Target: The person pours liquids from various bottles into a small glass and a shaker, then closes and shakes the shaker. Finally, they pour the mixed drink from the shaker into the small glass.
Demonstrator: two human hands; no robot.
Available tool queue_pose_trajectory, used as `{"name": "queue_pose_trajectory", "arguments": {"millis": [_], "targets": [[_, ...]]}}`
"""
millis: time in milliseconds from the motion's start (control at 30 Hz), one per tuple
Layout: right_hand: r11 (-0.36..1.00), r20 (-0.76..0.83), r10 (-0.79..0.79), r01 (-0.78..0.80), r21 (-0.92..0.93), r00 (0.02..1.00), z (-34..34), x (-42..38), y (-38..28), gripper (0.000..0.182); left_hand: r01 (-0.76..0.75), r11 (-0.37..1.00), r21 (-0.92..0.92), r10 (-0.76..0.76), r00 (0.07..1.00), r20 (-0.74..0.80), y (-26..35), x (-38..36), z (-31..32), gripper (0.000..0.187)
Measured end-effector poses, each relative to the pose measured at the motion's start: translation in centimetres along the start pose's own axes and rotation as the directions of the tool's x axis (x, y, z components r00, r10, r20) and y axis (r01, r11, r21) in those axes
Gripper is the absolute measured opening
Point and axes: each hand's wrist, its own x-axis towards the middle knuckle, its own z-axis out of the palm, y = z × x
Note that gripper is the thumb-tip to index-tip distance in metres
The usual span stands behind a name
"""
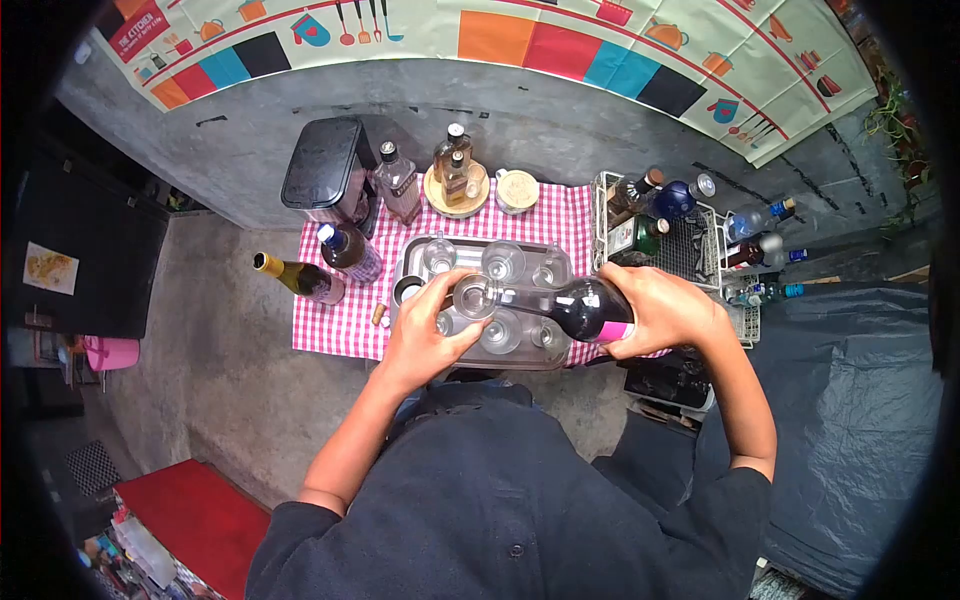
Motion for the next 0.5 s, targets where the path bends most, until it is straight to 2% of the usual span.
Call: {"name": "queue_pose_trajectory", "arguments": {"millis": [267, 333, 500], "targets": [[1.0, 0.002, 0.019, -0.019, -0.011, 1.0, 0.04, -0.15, -0.21, 0.061, 0.006, 1.0, -0.015, -0.006, 1.0, -0.01, -0.01, -0.32, 0.13, 0.055], [0.999, -0.012, -0.026, 0.026, -0.022, 1.0, 0.12, -0.2, -0.06, 0.063, -0.007, 1.0, -0.007, 0.007, 1.0, -0.009, -0.02, -0.37, 0.12, 0.056], [1.0, -0.021, -0.024, 0.024, -0.016, 0.999, 0.21, -0.36, -0.17, 0.064, -0.03, 0.999, 0.029, 0.03, 1.0, -0.005, -0.24, -0.45, 0.17, 0.057]]}}
